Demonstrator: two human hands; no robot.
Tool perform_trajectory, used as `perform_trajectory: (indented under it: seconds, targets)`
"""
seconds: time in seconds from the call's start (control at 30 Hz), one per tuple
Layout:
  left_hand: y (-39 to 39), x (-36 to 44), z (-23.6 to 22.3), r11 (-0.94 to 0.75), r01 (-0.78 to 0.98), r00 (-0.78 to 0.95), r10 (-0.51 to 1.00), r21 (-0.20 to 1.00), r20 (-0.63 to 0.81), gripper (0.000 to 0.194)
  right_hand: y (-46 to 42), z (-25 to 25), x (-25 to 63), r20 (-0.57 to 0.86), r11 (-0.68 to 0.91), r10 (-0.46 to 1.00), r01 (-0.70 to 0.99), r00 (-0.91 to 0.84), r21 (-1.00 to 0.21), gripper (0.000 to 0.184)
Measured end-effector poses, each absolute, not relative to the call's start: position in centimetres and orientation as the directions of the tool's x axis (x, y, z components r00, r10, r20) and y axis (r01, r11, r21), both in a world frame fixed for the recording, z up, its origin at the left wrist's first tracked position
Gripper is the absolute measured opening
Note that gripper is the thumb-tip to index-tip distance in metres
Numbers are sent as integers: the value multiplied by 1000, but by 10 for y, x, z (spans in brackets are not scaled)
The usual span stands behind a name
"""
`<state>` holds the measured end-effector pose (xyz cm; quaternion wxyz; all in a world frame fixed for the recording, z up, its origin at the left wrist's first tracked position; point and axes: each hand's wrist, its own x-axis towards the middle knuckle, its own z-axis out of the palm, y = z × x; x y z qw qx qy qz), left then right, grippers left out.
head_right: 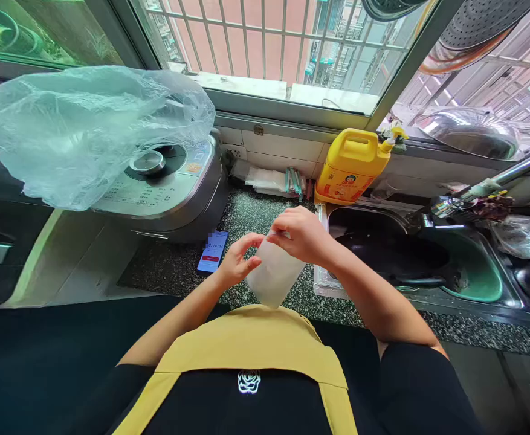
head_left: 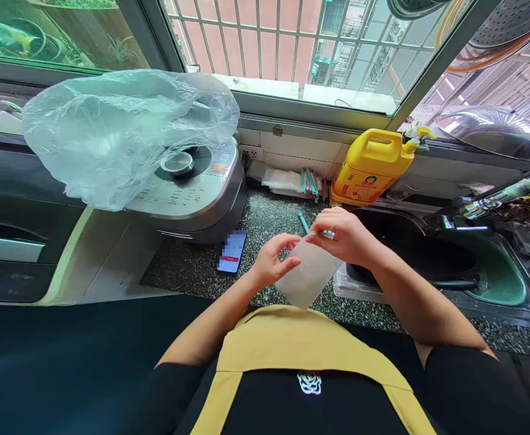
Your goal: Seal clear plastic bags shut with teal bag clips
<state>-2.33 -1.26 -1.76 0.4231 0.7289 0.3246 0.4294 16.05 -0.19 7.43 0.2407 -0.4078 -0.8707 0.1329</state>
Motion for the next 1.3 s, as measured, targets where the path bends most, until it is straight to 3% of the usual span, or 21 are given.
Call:
perform_trajectory:
  seconds: [0.1, 0.37, 0.5, 0.73, 0.87, 1.0, 1.17, 1.3]
  targets:
    - [-7, -17, 0, -456, 23, 381, 827, 890, 414, 38, -2, 74, 154, 322, 661, 750, 638, -578, -395, 23]
    - [-5, -29, 5, -251, -120, 321, 906, 961, 277, 30, -5, 81, 164, 316, 651, 753, 581, -578, -488, 15]
    - [-4, -27, 16, -262, -179, 267, 915, 948, 303, 26, -5, 74, 160, 358, 655, 751, 563, -554, -504, 21]
    - [-4, -24, 25, -217, -307, 113, 959, 927, 262, 22, -12, 67, 159, 371, 502, 860, 447, -351, -741, 22]
    - [-3, -25, 22, -198, -365, 68, 969, 910, 239, 20, -17, 59, 157, 394, 466, 883, 382, -255, -798, 28]
    - [-1, -26, 22, -197, -391, -23, 979, 899, 205, 22, -23, 48, 154, 316, 357, 931, 279, -181, -892, 34]
    - [-1, -24, 20, -174, -441, -64, 985, 880, 163, 21, -30, 31, 147, 376, 371, 926, 294, -44, -881, 36]
    - [3, -24, 21, -107, -548, -141, 989, 829, 35, 30, -36, 24, 147, 417, 403, 909, 304, -23, -863, 23]
